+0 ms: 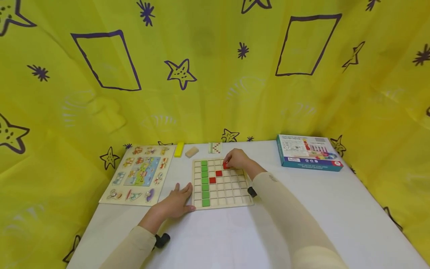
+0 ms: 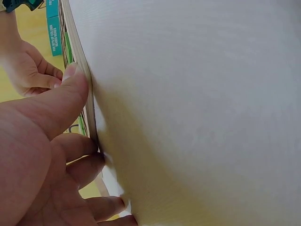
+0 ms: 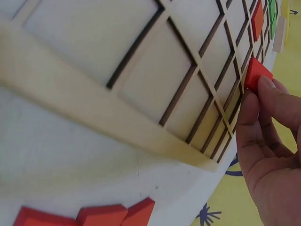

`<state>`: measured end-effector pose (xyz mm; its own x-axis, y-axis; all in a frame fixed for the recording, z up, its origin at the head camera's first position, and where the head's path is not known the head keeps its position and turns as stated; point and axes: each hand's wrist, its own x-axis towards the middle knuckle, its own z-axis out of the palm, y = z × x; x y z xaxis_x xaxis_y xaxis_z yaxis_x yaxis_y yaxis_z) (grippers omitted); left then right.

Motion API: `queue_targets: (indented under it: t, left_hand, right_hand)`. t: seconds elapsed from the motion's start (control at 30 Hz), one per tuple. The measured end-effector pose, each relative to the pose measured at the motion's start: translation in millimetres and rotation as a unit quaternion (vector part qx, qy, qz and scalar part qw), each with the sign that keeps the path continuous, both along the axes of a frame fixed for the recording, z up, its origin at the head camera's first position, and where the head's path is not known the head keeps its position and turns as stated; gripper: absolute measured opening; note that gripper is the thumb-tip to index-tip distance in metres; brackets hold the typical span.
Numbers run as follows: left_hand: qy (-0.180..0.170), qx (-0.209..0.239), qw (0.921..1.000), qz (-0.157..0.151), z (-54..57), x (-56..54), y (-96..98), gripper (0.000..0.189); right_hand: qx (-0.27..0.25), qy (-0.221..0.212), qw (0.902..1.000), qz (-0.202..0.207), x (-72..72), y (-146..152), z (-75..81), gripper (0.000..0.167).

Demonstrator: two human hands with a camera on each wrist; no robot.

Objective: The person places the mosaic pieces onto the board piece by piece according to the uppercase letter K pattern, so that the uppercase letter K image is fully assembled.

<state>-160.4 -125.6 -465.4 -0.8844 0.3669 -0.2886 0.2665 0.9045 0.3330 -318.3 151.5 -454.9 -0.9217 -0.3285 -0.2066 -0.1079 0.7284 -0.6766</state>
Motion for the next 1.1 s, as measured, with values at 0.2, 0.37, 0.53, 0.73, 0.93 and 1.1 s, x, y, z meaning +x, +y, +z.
queue_targets:
  t: [0.2, 0.37, 0.53, 0.73, 0.93, 1.1]
  left_hand:
    - [0.007, -0.008, 0.9999, -0.004, -2.1, -1.0, 0.7, 0.083]
    - [0.012, -0.008, 0.9999, -0.003, -3.5, -1.5, 0.7, 0.083]
    - [0.008, -0.007, 0.9999, 0.001, -3.6, -1.7, 0.9, 0.084]
    - [0.003, -0.003, 1.0, 0.002, -3.6, -1.0, 2.0, 0.084]
    - [0.002, -0.001, 1.0, 0.0, -4.1, -0.2, 2.1, 0.084]
    - [0.002, -0.002, 1.0, 0.003, -5.4, -1.9, -0.1, 0.084]
  right_hand:
    - [0.004, 0.007, 1.0, 0.006, 1.2, -5, -3.9, 0.008]
    - [0.008, 0.015, 0.9997, 0.017, 2.2, -5, -6.0, 0.011]
    - [0.007, 0.02, 0.9995, 0.022, 3.7, -4, -8.3, 0.011]
    - [0.009, 0.013, 0.9996, 0.022, 5.0, 0, -8.3, 0.014]
    - [0.016, 0.005, 0.9998, 0.013, 6.3, 19, 5.6, 0.02]
    - [0.038, 0.011, 0.999, 0.019, 9.1, 45, 19.0, 0.021]
